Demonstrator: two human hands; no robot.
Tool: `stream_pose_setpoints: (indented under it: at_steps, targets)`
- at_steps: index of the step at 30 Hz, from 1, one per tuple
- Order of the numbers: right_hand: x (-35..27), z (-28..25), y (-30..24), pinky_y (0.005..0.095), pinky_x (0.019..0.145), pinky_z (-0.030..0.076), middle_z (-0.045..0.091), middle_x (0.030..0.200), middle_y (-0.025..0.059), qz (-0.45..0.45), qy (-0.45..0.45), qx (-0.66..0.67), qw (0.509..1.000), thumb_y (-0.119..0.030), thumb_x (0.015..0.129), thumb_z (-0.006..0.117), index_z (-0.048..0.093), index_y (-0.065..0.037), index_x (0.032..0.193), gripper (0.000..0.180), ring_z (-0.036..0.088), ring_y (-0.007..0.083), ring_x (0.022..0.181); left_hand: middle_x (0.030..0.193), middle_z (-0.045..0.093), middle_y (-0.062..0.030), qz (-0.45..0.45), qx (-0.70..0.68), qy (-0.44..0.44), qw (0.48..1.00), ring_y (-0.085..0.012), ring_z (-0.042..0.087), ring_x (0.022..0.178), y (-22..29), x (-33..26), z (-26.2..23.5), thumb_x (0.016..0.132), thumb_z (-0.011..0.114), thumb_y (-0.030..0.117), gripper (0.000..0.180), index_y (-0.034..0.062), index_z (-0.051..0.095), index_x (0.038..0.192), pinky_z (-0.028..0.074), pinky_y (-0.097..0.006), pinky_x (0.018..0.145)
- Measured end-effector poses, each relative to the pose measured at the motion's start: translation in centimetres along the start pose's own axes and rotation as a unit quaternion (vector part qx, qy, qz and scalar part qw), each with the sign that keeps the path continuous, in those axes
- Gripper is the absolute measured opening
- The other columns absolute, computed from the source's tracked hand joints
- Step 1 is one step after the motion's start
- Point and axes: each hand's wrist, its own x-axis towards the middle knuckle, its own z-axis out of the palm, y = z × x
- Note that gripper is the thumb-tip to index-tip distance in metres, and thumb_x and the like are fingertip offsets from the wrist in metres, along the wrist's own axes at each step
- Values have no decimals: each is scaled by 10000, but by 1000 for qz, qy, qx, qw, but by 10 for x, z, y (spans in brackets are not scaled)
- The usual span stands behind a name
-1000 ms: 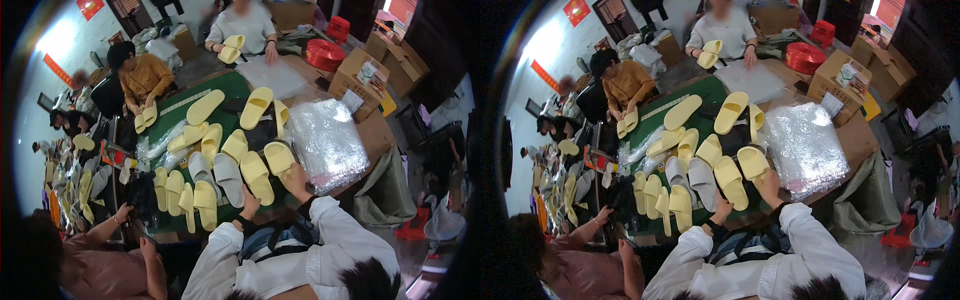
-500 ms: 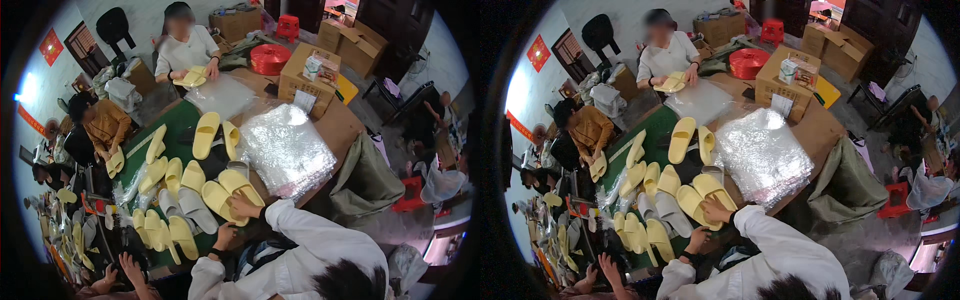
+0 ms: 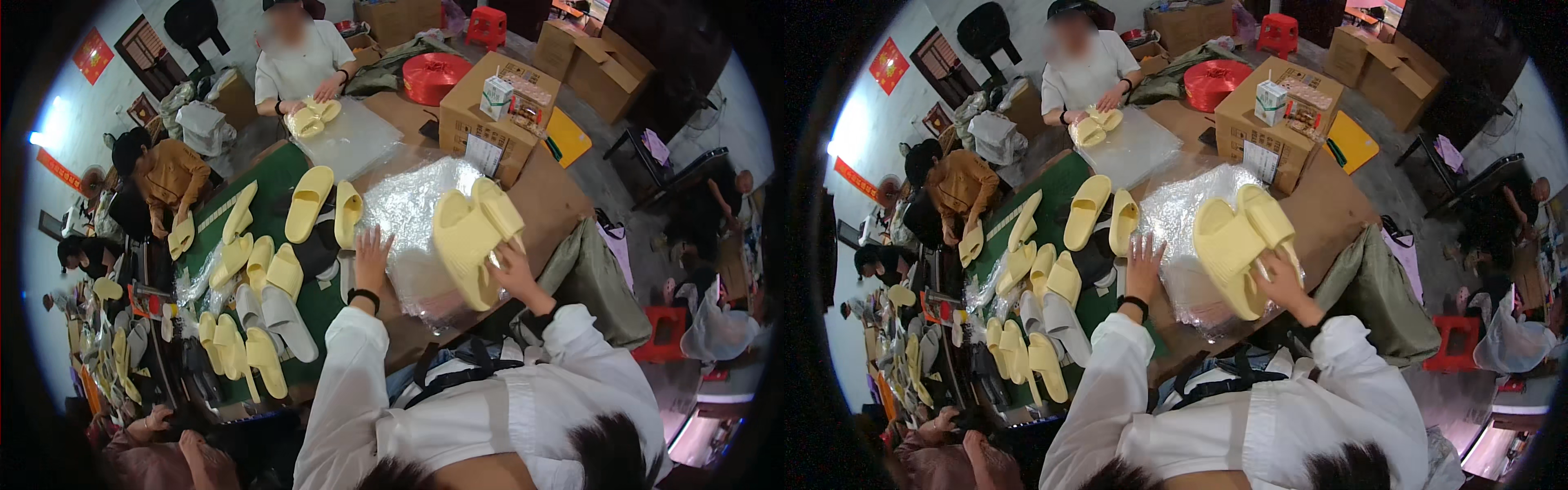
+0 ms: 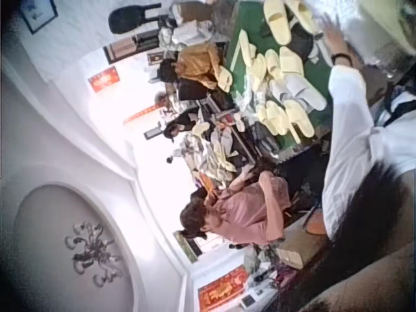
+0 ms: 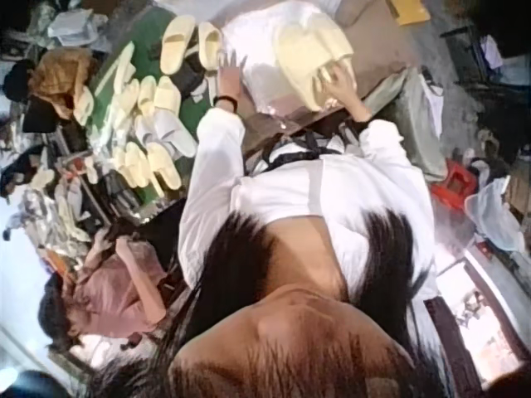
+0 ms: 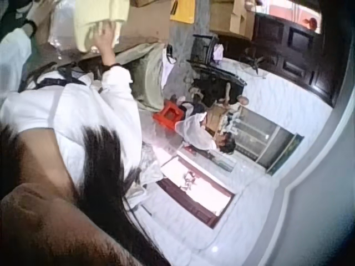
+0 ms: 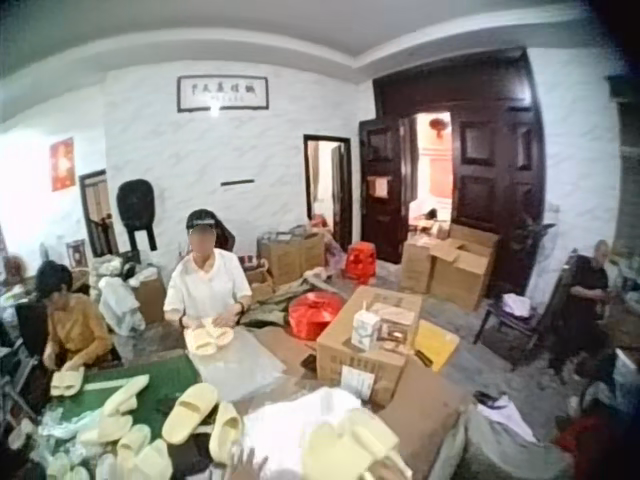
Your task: Packaging and inspecting foam slippers into plastic bags.
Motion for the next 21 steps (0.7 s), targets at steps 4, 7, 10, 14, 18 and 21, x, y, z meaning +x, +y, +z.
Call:
stream_pose_setpoints:
  at_steps: [4, 7, 10, 14, 18, 21]
  targets:
    - [-16, -63, 36, 356, 841, 424, 518, 1093, 180, -7, -26, -30, 999, -100, 746, 633, 555, -12, 1131, 402, 505, 350, 1010, 1305, 460, -137, -38, 65, -88, 993, -322, 335, 1274, 17, 25, 4, 828, 471, 154, 297, 98, 587, 1096, 178, -509, 1081]
    - [-19, -92, 42, 338, 821, 431, 526, 1090, 152, 27, -56, -4, 998, -98, 751, 635, 561, -3, 1123, 391, 521, 285, 1007, 1223, 540, -107, 46, -34, -90, 994, -309, 480, 1143, 47, 26, -10, 798, 507, 146, 209, 86, 627, 958, 350, -481, 964]
    - [-25, -112, 57, 297, 811, 427, 553, 1090, 70, 148, -185, 114, 965, -104, 778, 616, 564, 5, 1116, 360, 513, 150, 981, 1129, 587, -103, 43, -145, -102, 983, -309, 573, 1000, 99, 25, -21, 782, 531, 142, 236, 93, 612, 999, 489, -397, 755]
    - [-21, -135, 43, 265, 845, 403, 594, 1016, 44, 237, -384, 137, 882, -104, 764, 623, 594, 4, 1090, 345, 511, 119, 962, 1157, 576, -121, -68, -141, -67, 985, -367, 494, 1097, 145, 22, -15, 922, 404, 324, 343, 208, 537, 1216, 270, -606, 957]
    - [-26, -129, 37, 272, 805, 419, 594, 1029, 72, 262, -478, 121, 830, -162, 757, 666, 599, -25, 1097, 372, 527, 134, 906, 1046, 634, -109, -166, -301, -109, 933, -265, 591, 982, 152, 41, -16, 942, 368, 315, 346, 204, 500, 1242, 382, -530, 892]
    - [-25, -107, 34, 276, 775, 429, 598, 1025, 75, 185, -480, 136, 847, -156, 771, 668, 589, -29, 1121, 380, 523, 134, 887, 904, 661, -136, -312, -483, -91, 813, -282, 638, 806, 146, 52, -33, 947, 378, 288, 340, 168, 491, 1245, 477, -441, 748]
